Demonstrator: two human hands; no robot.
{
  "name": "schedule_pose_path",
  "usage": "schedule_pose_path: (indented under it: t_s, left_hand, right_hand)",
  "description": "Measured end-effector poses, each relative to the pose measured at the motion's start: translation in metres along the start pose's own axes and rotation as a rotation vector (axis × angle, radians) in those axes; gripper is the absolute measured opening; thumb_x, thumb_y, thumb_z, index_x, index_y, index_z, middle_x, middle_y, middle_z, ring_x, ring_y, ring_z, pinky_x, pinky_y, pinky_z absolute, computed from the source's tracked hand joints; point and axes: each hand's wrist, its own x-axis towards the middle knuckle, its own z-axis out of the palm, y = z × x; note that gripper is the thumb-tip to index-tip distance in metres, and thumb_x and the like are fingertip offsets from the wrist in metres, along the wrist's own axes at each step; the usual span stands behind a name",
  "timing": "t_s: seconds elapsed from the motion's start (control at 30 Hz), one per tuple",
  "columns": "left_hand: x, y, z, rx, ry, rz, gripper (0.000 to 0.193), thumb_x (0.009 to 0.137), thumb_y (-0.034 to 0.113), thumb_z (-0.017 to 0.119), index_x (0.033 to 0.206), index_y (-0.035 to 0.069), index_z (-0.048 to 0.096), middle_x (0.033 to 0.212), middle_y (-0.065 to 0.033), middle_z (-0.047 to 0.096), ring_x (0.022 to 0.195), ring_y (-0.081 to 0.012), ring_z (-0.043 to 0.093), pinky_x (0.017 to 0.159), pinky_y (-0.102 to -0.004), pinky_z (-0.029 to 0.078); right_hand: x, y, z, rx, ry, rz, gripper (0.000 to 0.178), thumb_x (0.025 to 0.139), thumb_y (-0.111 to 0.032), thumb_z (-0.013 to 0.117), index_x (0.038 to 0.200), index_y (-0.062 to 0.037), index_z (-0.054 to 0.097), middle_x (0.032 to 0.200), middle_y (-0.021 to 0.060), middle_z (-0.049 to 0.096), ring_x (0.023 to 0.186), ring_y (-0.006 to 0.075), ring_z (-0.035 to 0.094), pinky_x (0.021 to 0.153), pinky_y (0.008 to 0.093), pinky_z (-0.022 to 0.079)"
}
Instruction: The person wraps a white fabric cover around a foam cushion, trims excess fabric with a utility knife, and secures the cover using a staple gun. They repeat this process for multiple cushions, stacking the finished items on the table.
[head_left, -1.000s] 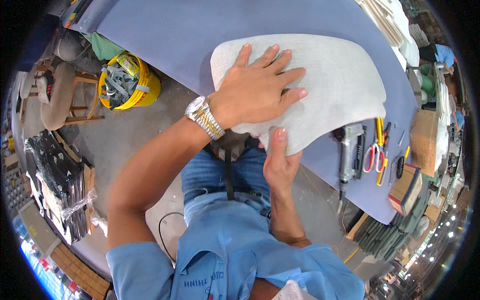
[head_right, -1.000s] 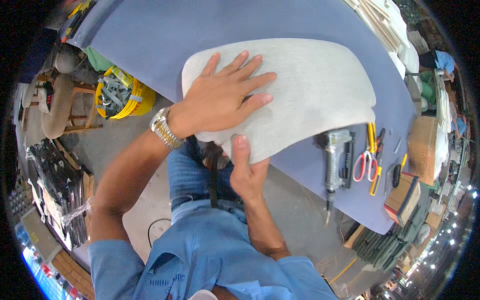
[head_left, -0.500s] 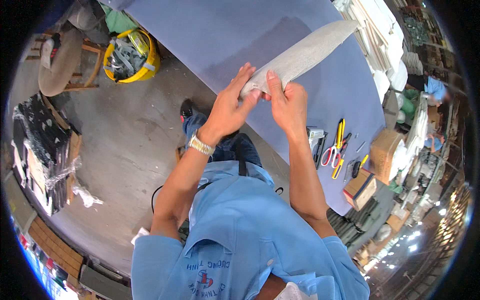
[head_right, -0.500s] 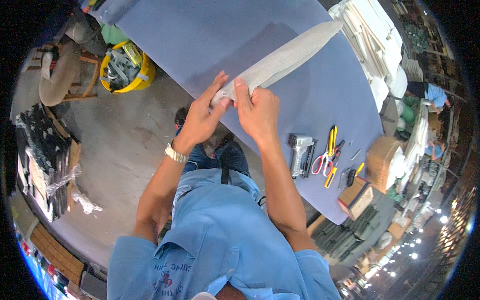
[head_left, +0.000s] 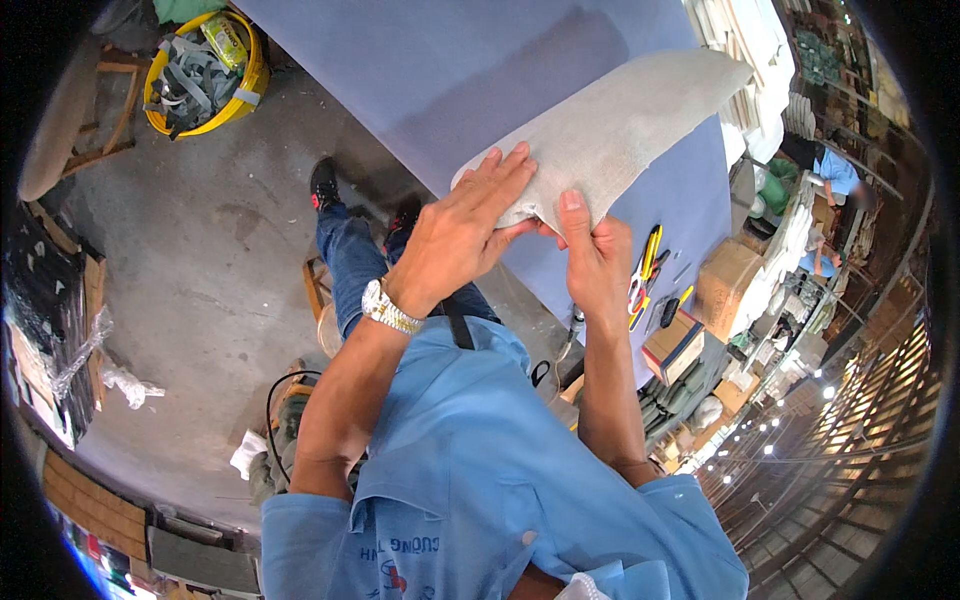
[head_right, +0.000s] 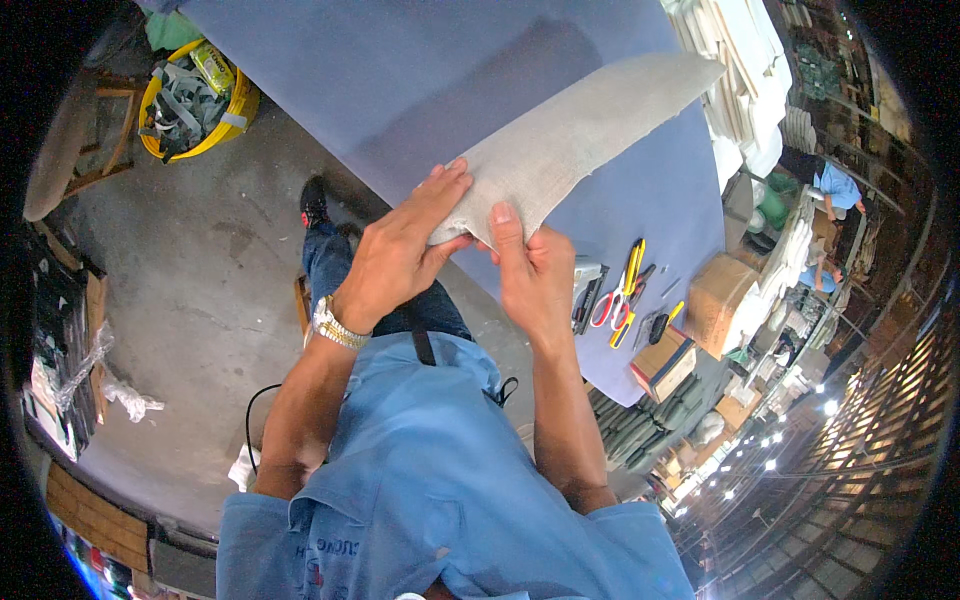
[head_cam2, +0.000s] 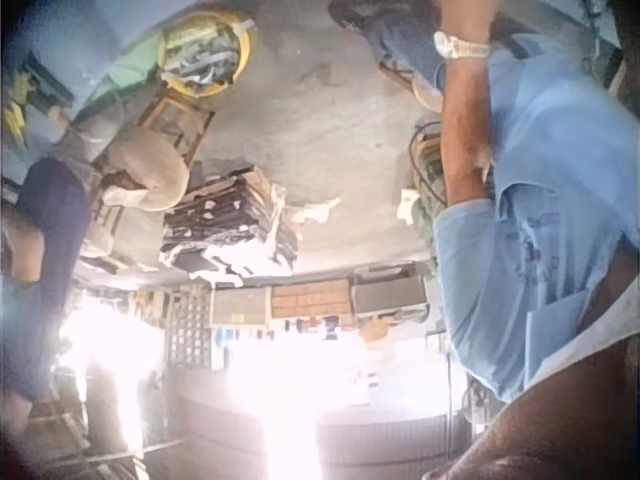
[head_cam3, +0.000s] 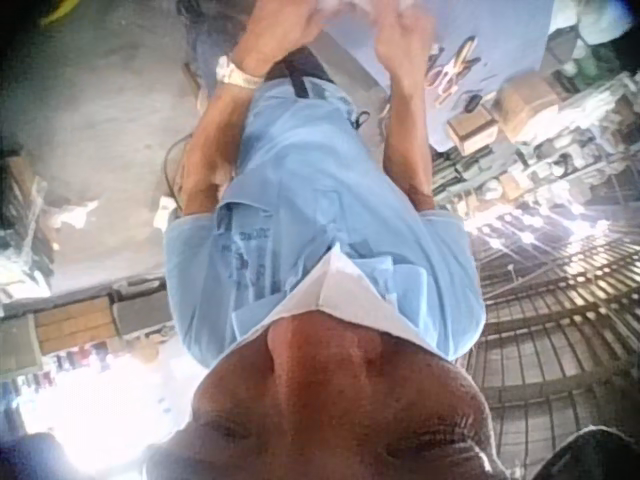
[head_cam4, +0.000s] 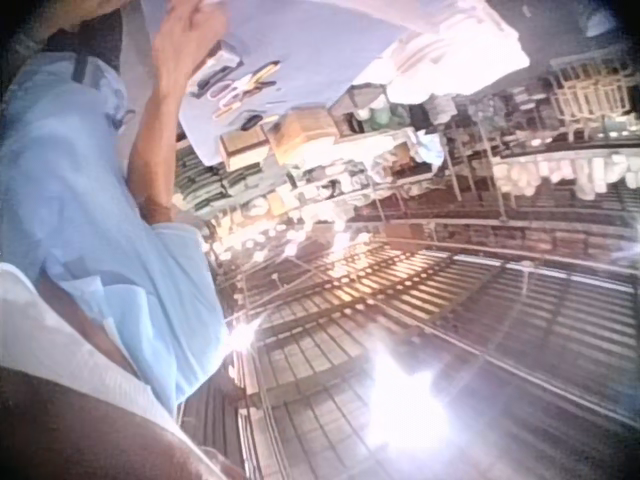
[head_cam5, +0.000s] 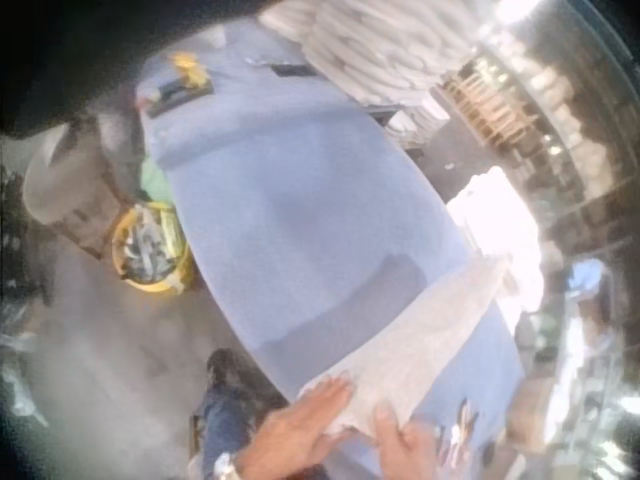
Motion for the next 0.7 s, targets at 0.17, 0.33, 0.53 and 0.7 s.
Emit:
schedule_pose_path:
  t_s: [0.17,0.33,0.53,0.7]
  left_hand:
    - [0.002,0.001,0.000,-0.033,0.101,0.033,0.062,0.082,0.008,0.079,0.141,0.006,0.059,0.145,-0.0165,0.058,0.134,-0.0336,0.056,0.108,-0.0406,0.051]
    - [0.001,-0.002,0.004,0.027,0.175,0.091,0.056,0.083,0.003,0.077,0.137,0.006,0.063,0.142,-0.0156,0.062,0.131,-0.0335,0.059,0.104,-0.0396,0.054]
    - [-0.004,-0.004,0.014,0.136,0.251,0.179,0.049,0.082,0.001,0.077,0.130,0.008,0.069,0.139,-0.0137,0.064,0.126,-0.0336,0.063,0.100,-0.0401,0.057]
    - [-0.013,-0.003,0.030,0.152,0.333,0.197,0.053,0.076,0.002,0.081,0.127,0.013,0.071,0.140,-0.0093,0.064,0.127,-0.0326,0.063,0.101,-0.0407,0.058]
  right_hand:
    - [0.009,0.032,0.003,0.092,-0.060,-0.077,0.046,0.106,-0.039,0.058,0.081,-0.0023,0.069,0.065,-0.0005,0.059,0.061,0.0068,0.051,0.054,0.0285,0.038]
    - [0.017,0.047,0.014,0.208,-0.084,-0.195,0.038,0.105,-0.036,0.061,0.088,-0.0029,0.070,0.068,0.0002,0.061,0.062,0.0073,0.053,0.055,0.0277,0.040]
    - [0.019,0.059,0.016,0.243,-0.091,-0.262,0.033,0.103,-0.032,0.063,0.089,-0.0033,0.072,0.069,0.0004,0.063,0.061,0.0083,0.056,0.054,0.0278,0.041]
    - [0.016,0.078,0.014,0.198,-0.094,-0.356,0.032,0.104,-0.027,0.063,0.083,-0.0034,0.071,0.065,0.0010,0.062,0.058,0.0086,0.055,0.052,0.0280,0.041]
